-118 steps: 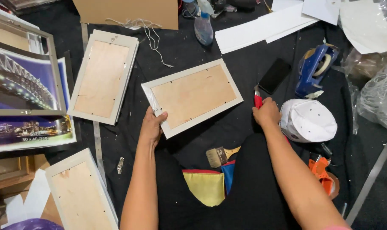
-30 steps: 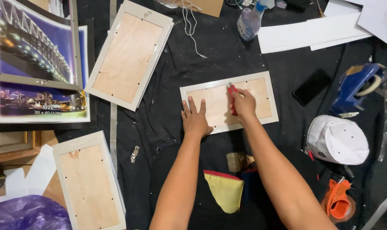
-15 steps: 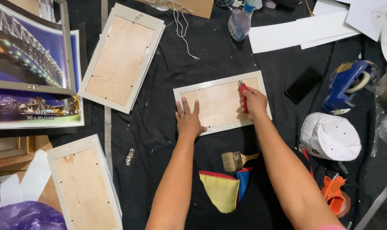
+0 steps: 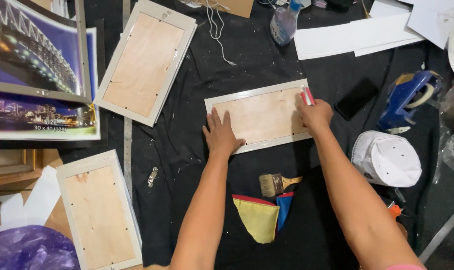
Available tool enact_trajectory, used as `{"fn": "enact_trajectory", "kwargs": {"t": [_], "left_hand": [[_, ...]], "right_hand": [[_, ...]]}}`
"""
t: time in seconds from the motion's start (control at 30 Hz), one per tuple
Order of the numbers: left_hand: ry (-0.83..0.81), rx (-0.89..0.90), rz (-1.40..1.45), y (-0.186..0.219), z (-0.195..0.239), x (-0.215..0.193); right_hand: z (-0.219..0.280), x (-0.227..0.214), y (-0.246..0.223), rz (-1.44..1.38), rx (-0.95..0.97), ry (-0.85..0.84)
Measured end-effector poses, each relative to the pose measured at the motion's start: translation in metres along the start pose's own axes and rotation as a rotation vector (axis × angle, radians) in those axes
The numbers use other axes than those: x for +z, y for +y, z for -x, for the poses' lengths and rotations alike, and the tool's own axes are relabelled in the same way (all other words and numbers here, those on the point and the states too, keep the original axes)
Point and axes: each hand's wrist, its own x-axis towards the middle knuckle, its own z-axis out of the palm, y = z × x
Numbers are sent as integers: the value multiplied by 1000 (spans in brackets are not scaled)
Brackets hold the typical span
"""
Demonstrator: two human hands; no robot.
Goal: The person measures and marks a white card, then cuts it to size using a ruler and utility knife. They place the cut card into a frame, apply tape to secure it, and attach a wooden backing board. Finally, they trim excess tape around the frame edges.
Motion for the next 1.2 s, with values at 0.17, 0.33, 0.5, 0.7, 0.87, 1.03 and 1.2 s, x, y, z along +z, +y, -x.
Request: {"fn": "enact_trajectory", "kwargs": {"t": [0.17,0.33,0.5,0.7,0.87,1.03,1.2], "left_hand": [[270,-334,397,-32,-60,65],[281,-261,473,-32,-49,48],[326,-97,278,-14,-17,32],[334,501,-189,-24,-31,81],[185,463,-111,-23,-39,83],[159,433,-31,-24,-35,76],[125,432,12,-22,-29,68]], "right_hand": [[13,-28,50,404,-178,314],[20,-42,63,301,-178,185],[72,-46,8,687,-230,184],[108,15,-36,779,-591,-300],[97,64,-32,1352,-773,-379],[102,84,-36,1445,-816,-403],[96,90,-35,1539,-895,-406]]}}
